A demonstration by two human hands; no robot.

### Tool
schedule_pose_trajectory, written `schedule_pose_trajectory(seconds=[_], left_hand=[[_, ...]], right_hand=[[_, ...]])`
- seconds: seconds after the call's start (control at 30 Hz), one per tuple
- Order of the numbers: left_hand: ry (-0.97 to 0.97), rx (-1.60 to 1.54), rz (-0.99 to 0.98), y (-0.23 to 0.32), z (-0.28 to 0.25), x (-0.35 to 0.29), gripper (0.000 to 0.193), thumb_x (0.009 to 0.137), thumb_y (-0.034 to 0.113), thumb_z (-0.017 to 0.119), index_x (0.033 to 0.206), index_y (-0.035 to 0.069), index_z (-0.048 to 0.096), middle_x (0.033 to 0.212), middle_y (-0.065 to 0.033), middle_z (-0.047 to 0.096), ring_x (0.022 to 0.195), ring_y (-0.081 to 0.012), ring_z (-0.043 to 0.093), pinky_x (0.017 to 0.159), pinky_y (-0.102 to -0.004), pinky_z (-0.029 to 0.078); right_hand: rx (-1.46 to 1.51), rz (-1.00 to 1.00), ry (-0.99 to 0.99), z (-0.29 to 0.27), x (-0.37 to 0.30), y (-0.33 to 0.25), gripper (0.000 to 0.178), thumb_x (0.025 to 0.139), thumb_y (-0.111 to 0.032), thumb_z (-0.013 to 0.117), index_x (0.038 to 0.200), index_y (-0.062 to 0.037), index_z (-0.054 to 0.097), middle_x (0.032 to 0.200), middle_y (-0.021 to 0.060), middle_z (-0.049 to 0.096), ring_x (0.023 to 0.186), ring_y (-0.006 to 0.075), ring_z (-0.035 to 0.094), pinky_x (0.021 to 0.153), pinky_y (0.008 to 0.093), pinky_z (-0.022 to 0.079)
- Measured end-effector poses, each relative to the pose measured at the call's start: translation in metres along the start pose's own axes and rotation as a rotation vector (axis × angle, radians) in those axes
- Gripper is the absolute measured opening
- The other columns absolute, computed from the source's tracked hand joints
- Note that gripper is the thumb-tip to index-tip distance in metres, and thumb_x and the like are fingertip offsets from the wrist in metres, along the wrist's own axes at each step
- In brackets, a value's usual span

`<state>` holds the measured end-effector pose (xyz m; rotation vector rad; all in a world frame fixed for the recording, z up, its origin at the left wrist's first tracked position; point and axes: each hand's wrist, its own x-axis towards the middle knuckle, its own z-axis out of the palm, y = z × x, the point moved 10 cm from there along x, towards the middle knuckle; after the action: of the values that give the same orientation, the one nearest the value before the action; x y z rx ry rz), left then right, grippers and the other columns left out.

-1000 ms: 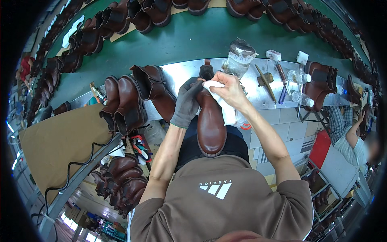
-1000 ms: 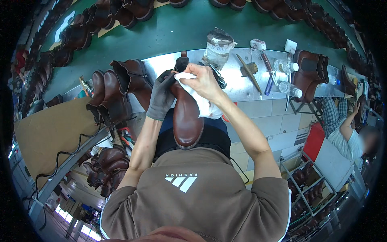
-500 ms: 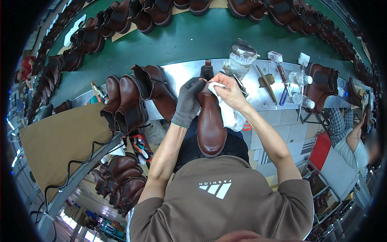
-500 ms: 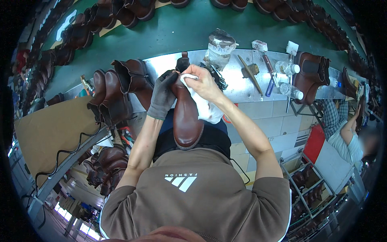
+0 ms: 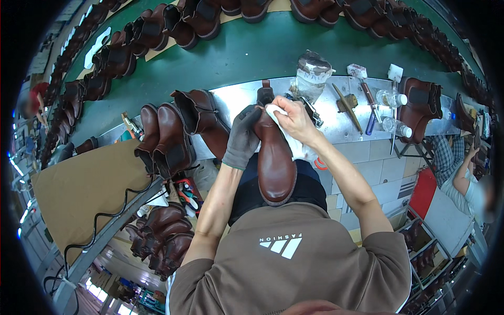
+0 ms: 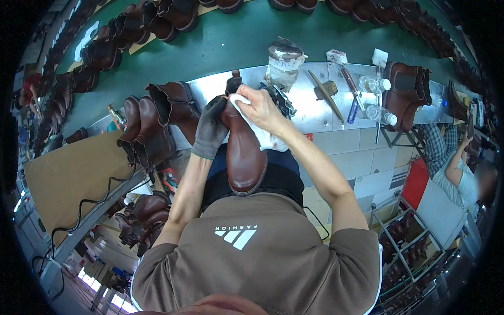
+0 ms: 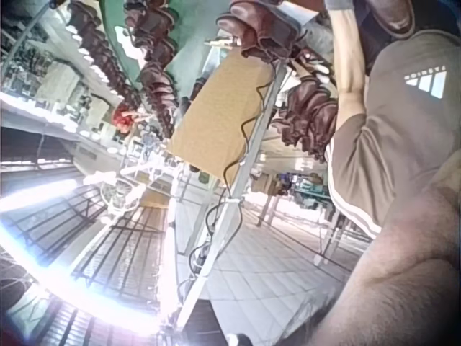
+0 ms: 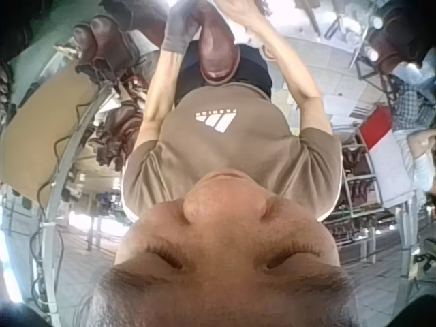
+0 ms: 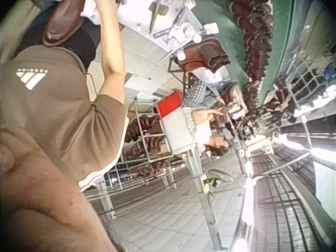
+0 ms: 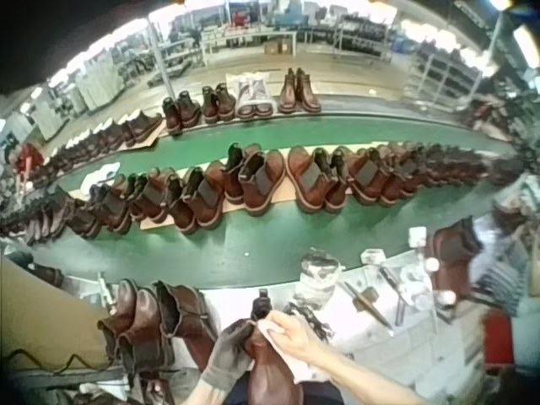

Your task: Inspecting and cleaning leather boots on an assembly line, including spraying and wiping surfaces.

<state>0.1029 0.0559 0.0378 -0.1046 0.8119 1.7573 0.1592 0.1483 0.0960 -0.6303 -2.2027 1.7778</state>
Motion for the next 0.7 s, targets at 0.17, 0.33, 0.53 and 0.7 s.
schedule_pose_trajectory(seconds=[0.17,0.33,0.53,0.7], left_hand=[[0.020,-0.044,0.013,0.001,-0.006,-0.001,0.015,0.087,0.010,0.055,0.098,0.001,0.058,0.092,-0.0050,0.059,0.084,-0.0120,0.058,0.075,-0.0240,0.046],[-0.022,-0.061,0.002,-0.001,-0.010,0.002,0.015,0.087,0.010,0.055,0.098,0.000,0.058,0.093,-0.0053,0.060,0.085,-0.0124,0.058,0.077,-0.0240,0.046],[-0.035,-0.035,-0.008,0.000,0.001,-0.003,0.016,0.087,0.011,0.055,0.098,0.000,0.058,0.093,-0.0059,0.060,0.085,-0.0121,0.058,0.077,-0.0239,0.046],[-0.026,-0.011,-0.002,0.000,0.000,-0.001,0.018,0.088,0.011,0.054,0.101,-0.001,0.059,0.094,-0.0060,0.061,0.085,-0.0118,0.058,0.076,-0.0243,0.046]], right_hand=[[0.290,0.146,0.002,0.011,0.007,0.023,0.018,0.090,-0.013,0.048,0.093,0.0016,0.057,0.069,0.0007,0.057,0.067,0.0096,0.053,0.060,0.0279,0.043],[0.446,0.205,-0.159,0.020,-0.006,0.017,0.017,0.089,-0.014,0.049,0.094,-0.0016,0.061,0.073,-0.0022,0.055,0.068,0.0040,0.048,0.060,0.0204,0.039],[-0.027,0.124,0.088,0.001,0.003,0.018,0.016,0.087,-0.011,0.051,0.090,0.0009,0.060,0.068,0.0006,0.055,0.064,0.0073,0.052,0.057,0.0236,0.041],[0.468,0.268,-0.053,0.000,-0.004,0.018,0.015,0.084,-0.011,0.053,0.085,0.0013,0.062,0.066,0.0013,0.056,0.062,0.0090,0.052,0.057,0.0237,0.042]])
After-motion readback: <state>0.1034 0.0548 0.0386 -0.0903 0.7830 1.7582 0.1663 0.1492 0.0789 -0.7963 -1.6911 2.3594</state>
